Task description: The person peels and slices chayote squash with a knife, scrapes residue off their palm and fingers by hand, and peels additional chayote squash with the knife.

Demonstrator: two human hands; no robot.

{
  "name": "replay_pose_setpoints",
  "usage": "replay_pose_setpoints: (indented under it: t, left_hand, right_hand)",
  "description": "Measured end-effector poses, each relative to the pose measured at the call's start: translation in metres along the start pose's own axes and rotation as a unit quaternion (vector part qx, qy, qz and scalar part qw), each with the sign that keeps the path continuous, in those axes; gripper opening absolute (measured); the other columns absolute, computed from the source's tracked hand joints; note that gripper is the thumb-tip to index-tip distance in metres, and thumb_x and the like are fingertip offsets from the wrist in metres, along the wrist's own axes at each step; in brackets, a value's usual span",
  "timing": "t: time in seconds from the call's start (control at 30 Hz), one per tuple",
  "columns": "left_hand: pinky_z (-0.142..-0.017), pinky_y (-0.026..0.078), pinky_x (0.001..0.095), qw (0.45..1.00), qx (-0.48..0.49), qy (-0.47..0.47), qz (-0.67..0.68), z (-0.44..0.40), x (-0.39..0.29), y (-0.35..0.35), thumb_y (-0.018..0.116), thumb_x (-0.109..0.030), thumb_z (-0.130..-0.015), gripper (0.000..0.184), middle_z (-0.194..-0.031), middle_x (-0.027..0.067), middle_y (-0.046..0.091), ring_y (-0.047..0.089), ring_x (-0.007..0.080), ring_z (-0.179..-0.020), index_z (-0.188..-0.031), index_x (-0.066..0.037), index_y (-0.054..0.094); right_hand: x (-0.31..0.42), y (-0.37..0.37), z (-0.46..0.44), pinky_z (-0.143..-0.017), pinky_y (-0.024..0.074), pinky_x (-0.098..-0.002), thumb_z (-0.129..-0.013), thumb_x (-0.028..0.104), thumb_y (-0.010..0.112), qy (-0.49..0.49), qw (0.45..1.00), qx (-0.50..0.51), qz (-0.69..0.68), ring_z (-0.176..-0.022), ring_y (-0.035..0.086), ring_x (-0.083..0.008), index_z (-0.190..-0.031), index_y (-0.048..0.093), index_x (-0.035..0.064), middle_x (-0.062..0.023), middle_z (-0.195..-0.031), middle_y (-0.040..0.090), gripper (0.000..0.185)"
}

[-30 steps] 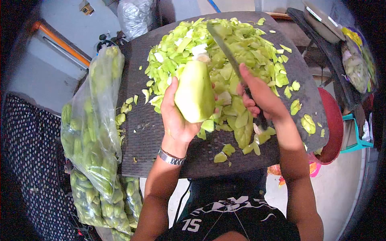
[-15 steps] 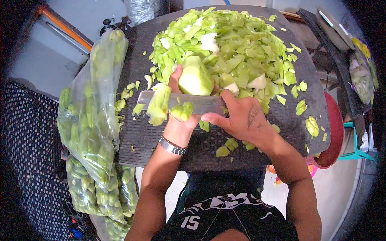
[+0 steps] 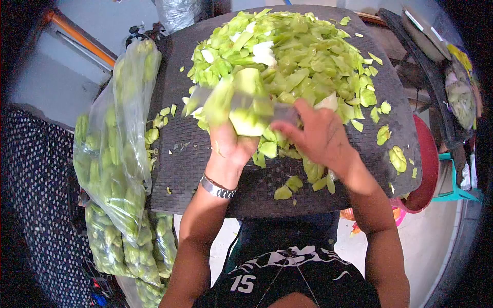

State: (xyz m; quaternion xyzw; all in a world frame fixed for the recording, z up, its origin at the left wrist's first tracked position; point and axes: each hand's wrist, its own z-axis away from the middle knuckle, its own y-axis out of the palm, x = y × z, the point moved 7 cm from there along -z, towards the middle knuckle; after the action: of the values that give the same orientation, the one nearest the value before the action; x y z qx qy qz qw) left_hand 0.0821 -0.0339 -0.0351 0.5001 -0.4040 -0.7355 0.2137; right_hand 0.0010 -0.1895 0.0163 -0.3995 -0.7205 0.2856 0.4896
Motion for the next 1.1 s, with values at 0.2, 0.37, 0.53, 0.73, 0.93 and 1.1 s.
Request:
replay_pose_setpoints:
  t: [0.2, 0.37, 0.53, 0.73, 0.93, 1.1]
  left_hand:
    - [-0.094, 0.055, 0.0496, 0.997, 0.031, -0.05, -0.05, 0.016, -0.003, 0.034, 0.054, -0.048, -0.103, 0.054, -0.122, 0.0127, 0.069, 0.067, 0.0296, -0.106, -0.136, -0.006, 0.059]
    - [-0.097, 0.054, 0.0513, 0.997, -0.013, -0.017, -0.071, 0.011, -0.005, 0.019, 0.057, -0.048, -0.102, 0.055, -0.124, 0.0118, 0.07, 0.068, 0.0312, -0.107, -0.138, -0.008, 0.059]
    - [-0.099, 0.054, 0.0511, 0.999, -0.009, -0.002, -0.049, 0.005, 0.0, 0.006, 0.062, -0.047, -0.099, 0.053, -0.124, 0.0103, 0.071, 0.069, 0.0318, -0.108, -0.135, -0.009, 0.062]
    - [-0.095, 0.056, 0.0493, 0.998, 0.017, -0.01, -0.056, 0.006, -0.003, 0.012, 0.06, -0.046, -0.099, 0.051, -0.123, 0.0106, 0.072, 0.07, 0.0314, -0.105, -0.134, -0.009, 0.063]
    - [-0.082, 0.056, 0.0517, 0.995, 0.051, -0.051, -0.074, 0.021, -0.006, 0.033, 0.046, -0.049, -0.105, 0.053, -0.123, 0.0131, 0.07, 0.069, 0.0351, -0.104, -0.137, -0.009, 0.06]
    - [-0.087, 0.054, 0.0517, 0.994, 0.047, -0.061, -0.079, 0.02, -0.007, 0.032, 0.047, -0.053, -0.104, 0.057, -0.124, 0.0135, 0.069, 0.069, 0.0336, -0.105, -0.138, -0.01, 0.059]
  right_hand:
    - [-0.051, 0.002, -0.004, -0.053, 0.0503, -0.0516, -0.1, 0.063, 0.055, 0.261, 0.901, 0.126, -0.323, -0.063, 0.067, -0.046, -0.093, 0.066, -0.0017, -0.0252, -0.067, 0.063, 0.066]
    - [-0.005, 0.001, -0.001, -0.056, 0.0489, -0.0482, -0.099, 0.059, 0.061, 0.058, 0.988, 0.027, -0.143, -0.059, 0.063, -0.0401, -0.092, 0.059, 0.0008, -0.0225, -0.064, 0.059, 0.059]
    - [0.024, 0.006, 0.008, -0.059, 0.051, -0.0518, -0.092, 0.059, 0.07, -0.005, 0.997, 0.066, -0.046, -0.071, 0.067, -0.0481, -0.098, 0.058, 0.0024, -0.0233, -0.067, 0.063, 0.058]
    - [0.012, 0.004, 0.005, -0.058, 0.0543, -0.0538, -0.09, 0.074, 0.06, -0.042, 0.999, 0.004, 0.006, -0.062, 0.069, -0.0448, -0.101, 0.061, 0.0032, -0.0216, -0.06, 0.063, 0.072]
    - [-0.042, -0.019, -0.014, -0.049, 0.0501, -0.0457, -0.094, 0.073, 0.055, 0.047, 0.994, -0.082, -0.056, -0.048, 0.063, -0.0343, -0.089, 0.058, 0.004, -0.0143, -0.053, 0.057, 0.07]
    - [-0.036, -0.001, 0.002, -0.037, 0.0289, -0.0245, -0.102, 0.073, 0.04, 0.293, 0.82, 0.121, -0.477, -0.037, 0.035, -0.0074, -0.083, 0.056, 0.0069, 0.0044, -0.049, 0.038, 0.07]
